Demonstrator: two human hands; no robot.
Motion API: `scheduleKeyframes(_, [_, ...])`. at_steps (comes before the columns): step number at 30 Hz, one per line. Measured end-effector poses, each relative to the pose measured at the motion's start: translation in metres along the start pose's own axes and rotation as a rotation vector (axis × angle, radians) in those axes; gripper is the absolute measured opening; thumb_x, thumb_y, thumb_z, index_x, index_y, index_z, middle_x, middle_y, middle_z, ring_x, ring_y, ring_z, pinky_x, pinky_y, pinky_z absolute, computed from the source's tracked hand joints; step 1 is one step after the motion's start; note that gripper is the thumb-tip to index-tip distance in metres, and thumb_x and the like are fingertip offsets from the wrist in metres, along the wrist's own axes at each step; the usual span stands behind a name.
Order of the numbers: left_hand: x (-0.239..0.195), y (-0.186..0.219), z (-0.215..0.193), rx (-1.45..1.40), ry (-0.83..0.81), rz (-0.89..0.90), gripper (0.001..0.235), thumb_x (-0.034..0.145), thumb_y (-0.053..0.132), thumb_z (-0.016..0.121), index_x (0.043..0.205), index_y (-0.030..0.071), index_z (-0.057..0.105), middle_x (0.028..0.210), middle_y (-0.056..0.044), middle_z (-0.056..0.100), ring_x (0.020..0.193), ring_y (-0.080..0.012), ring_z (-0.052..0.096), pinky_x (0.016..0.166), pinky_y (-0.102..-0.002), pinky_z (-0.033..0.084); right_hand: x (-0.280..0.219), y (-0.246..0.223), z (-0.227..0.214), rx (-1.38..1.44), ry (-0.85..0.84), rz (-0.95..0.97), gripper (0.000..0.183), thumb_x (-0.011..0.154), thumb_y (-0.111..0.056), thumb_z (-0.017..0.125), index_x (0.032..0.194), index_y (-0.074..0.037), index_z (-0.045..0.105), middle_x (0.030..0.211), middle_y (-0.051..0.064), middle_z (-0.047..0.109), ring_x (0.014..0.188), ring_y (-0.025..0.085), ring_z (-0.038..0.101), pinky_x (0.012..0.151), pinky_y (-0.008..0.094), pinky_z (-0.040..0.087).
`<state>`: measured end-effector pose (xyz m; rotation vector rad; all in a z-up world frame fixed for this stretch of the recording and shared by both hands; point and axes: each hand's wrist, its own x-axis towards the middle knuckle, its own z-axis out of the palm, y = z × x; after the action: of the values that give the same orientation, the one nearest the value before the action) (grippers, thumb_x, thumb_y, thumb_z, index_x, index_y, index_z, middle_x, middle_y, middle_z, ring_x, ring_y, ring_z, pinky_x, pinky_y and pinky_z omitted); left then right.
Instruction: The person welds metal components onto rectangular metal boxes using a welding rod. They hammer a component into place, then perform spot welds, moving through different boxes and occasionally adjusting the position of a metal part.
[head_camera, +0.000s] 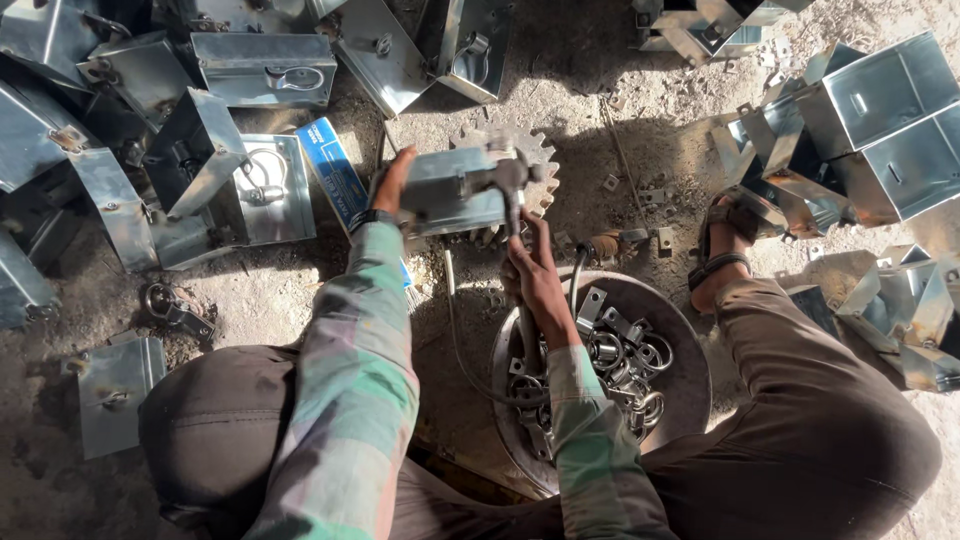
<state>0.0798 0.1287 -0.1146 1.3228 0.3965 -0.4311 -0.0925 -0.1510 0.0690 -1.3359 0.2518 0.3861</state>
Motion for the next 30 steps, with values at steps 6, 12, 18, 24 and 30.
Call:
scheduleKeyframes(6, [-0.005, 0.010, 0.005, 0.181, 0.040, 0.050, 0.085, 0.095, 0.066, 0.040, 0.159, 0.010, 0.034, 0.169, -0.015, 0.024, 0.158, -0.0267, 0.020, 0.126, -0.045, 0.012, -0.004, -0.003, -0.005, 0.218, 0.197, -0.110, 0.042, 0.107, -0.032, 0.048, 0.147, -0.027, 0.035, 0.063, -0.003, 0.046, 0.046, 0.008, 0.042, 0.036, 0.024, 0.030])
scheduleKeyframes(12, [0.005, -0.003, -0.003, 0.043, 0.083, 0.126, 0.081, 0.092, 0.059, 0.053, 0.153, 0.007, 0.045, 0.163, -0.017, 0.041, 0.151, -0.0292, 0.038, 0.125, -0.043, 0.027, -0.009, -0.011, 0.021, 0.109, 0.207, -0.019, 0.045, 0.109, -0.025, 0.049, 0.150, -0.026, 0.029, 0.071, -0.007, 0.050, 0.049, 0.008, 0.042, 0.038, 0.026, 0.032])
scheduleKeyframes(18, [-0.014, 0.017, -0.016, -0.070, -0.035, 0.005, 0.082, 0.094, 0.059, 0.054, 0.154, 0.003, 0.043, 0.160, -0.021, 0.043, 0.149, -0.0345, 0.041, 0.124, -0.045, 0.031, -0.021, 0.007, 0.033, 0.125, 0.027, -0.104, 0.054, 0.107, -0.021, 0.053, 0.157, -0.025, 0.034, 0.065, -0.006, 0.039, 0.049, 0.005, 0.032, 0.042, 0.024, 0.024])
scheduleKeyframes(24, [-0.019, 0.030, 0.000, 0.063, -0.049, 0.091, 0.084, 0.095, 0.061, 0.050, 0.155, 0.005, 0.038, 0.162, -0.019, 0.038, 0.151, -0.0322, 0.036, 0.124, -0.044, 0.027, -0.055, 0.011, 0.036, 0.180, 0.428, -0.127, 0.058, 0.102, -0.013, 0.057, 0.153, -0.026, 0.032, 0.073, -0.003, 0.053, 0.051, 0.006, 0.043, 0.040, 0.023, 0.033])
scheduleKeyframes(30, [-0.008, 0.038, 0.021, 0.100, -0.081, 0.117, 0.085, 0.095, 0.064, 0.047, 0.157, 0.007, 0.033, 0.164, -0.017, 0.032, 0.152, -0.0299, 0.030, 0.125, -0.043, 0.023, -0.075, 0.117, 0.038, 0.156, 0.282, 0.161, 0.062, 0.098, -0.009, 0.060, 0.149, -0.024, 0.029, 0.072, 0.001, 0.053, 0.050, 0.010, 0.047, 0.040, 0.026, 0.037])
